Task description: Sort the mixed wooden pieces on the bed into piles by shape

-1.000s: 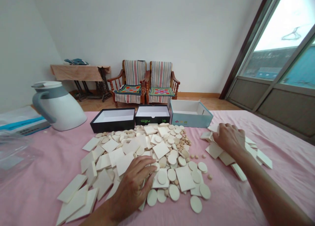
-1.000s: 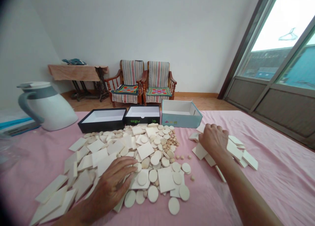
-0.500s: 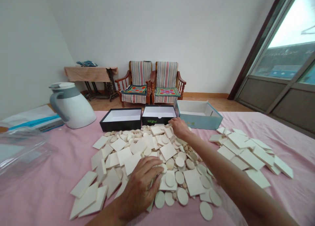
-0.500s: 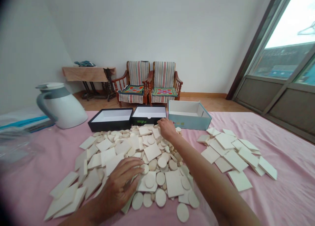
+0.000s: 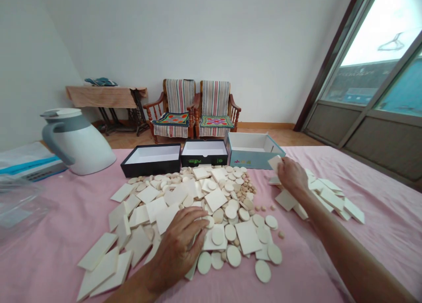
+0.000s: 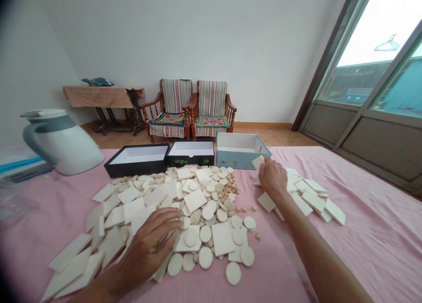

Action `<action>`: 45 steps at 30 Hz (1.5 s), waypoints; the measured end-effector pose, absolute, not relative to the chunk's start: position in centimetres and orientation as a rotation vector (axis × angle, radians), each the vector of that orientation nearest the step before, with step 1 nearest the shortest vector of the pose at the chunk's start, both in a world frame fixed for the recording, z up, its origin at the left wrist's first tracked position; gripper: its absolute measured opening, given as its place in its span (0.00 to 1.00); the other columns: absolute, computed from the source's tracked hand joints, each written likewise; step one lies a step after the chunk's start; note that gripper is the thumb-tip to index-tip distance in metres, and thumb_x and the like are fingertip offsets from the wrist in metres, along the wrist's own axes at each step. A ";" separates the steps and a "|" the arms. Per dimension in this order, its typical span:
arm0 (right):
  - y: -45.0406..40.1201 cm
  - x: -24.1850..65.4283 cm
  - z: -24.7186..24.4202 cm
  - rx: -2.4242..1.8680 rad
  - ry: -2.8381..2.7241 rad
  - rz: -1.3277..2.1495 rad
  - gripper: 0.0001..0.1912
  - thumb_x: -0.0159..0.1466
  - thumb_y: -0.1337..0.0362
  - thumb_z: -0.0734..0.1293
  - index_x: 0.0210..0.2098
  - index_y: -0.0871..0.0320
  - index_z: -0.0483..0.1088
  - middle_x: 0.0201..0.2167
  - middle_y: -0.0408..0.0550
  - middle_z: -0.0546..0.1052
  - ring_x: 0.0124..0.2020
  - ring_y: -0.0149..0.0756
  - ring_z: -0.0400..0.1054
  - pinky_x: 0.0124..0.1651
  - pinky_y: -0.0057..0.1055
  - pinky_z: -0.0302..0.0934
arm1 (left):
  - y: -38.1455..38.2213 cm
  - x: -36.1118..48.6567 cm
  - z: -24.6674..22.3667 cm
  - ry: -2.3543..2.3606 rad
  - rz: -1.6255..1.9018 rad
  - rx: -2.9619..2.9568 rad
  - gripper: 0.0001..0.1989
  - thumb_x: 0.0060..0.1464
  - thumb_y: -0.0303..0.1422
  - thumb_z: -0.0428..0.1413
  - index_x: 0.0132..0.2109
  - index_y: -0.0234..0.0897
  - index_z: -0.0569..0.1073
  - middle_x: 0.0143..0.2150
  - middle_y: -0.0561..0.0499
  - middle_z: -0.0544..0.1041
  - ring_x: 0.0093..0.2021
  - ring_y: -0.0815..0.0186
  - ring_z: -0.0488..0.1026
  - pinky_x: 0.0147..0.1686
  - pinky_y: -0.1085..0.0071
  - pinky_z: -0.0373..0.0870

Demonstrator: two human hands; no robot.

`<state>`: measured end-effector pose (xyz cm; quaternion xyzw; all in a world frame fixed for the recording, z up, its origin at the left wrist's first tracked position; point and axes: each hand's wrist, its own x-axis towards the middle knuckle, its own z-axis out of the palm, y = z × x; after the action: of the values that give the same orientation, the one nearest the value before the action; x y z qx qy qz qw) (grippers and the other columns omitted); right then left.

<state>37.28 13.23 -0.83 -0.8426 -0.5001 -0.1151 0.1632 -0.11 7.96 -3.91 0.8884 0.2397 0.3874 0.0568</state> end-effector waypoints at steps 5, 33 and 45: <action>11.4 40.9 -0.9 -2.467 -1.185 -0.514 0.22 0.64 0.61 0.56 0.53 0.63 0.67 0.49 0.65 0.72 0.49 0.56 0.65 0.43 0.44 0.58 | 8.1 0.0 -4.2 0.721 1.178 2.696 0.12 0.58 0.22 0.52 0.47 0.35 0.72 0.46 0.43 0.75 0.52 0.60 0.69 0.50 0.61 0.71; 16.3 24.0 -0.2 -1.969 -1.799 -0.006 0.18 0.59 0.56 0.62 0.45 0.60 0.69 0.42 0.55 0.74 0.44 0.42 0.67 0.45 0.35 0.59 | 8.1 -0.2 -3.9 0.773 1.187 2.725 0.11 0.58 0.24 0.52 0.46 0.36 0.74 0.46 0.43 0.76 0.52 0.60 0.70 0.50 0.61 0.72; 10.5 43.2 -1.3 -2.606 -1.238 -0.477 0.26 0.58 0.53 0.61 0.50 0.63 0.70 0.47 0.64 0.71 0.48 0.55 0.65 0.43 0.45 0.59 | 8.2 0.0 -3.9 0.767 1.202 2.743 0.11 0.58 0.24 0.52 0.46 0.36 0.74 0.46 0.44 0.76 0.51 0.61 0.71 0.49 0.62 0.73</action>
<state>43.18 10.52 -1.28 -0.8859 -0.4207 -0.1622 0.1085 -0.04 8.23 -3.88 0.8870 0.2481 0.3886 0.0251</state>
